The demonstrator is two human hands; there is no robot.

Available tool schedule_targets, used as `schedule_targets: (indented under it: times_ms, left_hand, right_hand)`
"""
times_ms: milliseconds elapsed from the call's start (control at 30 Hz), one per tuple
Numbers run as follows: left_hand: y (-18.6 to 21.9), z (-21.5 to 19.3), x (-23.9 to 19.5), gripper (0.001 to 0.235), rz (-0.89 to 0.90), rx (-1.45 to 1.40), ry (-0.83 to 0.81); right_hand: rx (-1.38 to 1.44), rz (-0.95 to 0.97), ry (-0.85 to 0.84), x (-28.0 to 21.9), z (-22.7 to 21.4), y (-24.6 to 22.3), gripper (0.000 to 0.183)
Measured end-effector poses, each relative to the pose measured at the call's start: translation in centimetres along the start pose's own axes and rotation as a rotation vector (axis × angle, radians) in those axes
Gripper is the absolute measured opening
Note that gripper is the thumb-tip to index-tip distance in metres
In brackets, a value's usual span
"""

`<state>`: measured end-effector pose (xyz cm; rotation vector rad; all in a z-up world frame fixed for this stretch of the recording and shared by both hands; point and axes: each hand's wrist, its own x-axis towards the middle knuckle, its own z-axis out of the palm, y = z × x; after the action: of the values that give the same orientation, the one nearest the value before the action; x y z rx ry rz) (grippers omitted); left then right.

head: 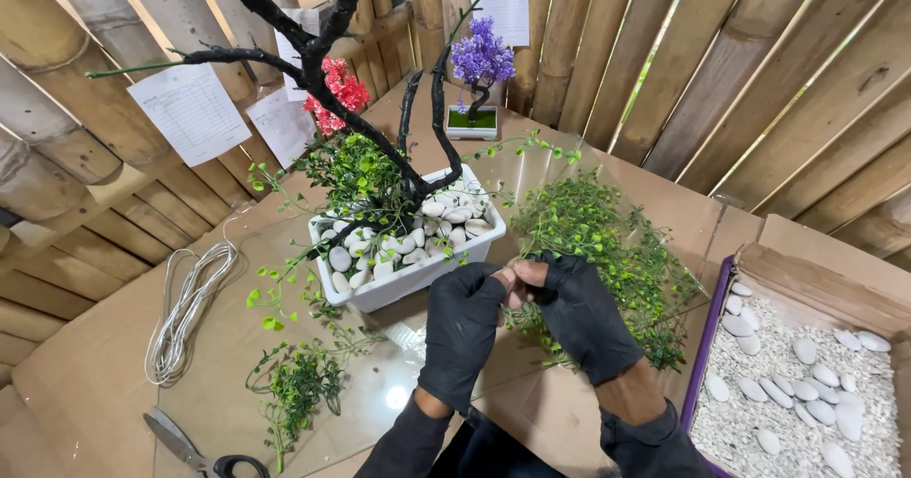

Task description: The person arranges artificial green foliage onto a black branch structure placed in a white rectangular planter filled with white stones. They repeatedly pick up small bunches of greenery from a pile on the table and attach them to the branches by hand, occasionally using scissors to trim the stems.

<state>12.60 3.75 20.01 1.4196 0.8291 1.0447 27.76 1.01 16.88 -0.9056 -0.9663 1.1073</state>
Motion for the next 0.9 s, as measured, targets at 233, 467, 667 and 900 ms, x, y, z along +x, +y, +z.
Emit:
schedule_targets:
  times_ms: [233, 467, 667, 900]
  left_hand:
    - [0.8, 0.0, 2.4, 0.023, -0.12, 0.001, 0.16]
    - [0.9, -0.5, 5.6, 0.051, 0.151, -0.152, 0.451]
    - [-1.0, -1.3, 8.6, 0.048, 0.166, 0.018, 0.566]
    - [-2.6, -1.9, 10.5, 0.034, 0.096, 0.174, 0.642]
  right_hand:
    - [0.099, 0.081, 0.219, 4.8, -1.5, -0.7, 0.018]
    - [0.292, 0.063, 0.217, 13.9, -2.1, -0.9, 0.007]
    - [0.293, 0.112, 0.012, 18.4, -0.4, 0.9, 0.013]
    - [-0.009, 0.173, -0.15, 19.9, 1.9, -0.3, 0.014]
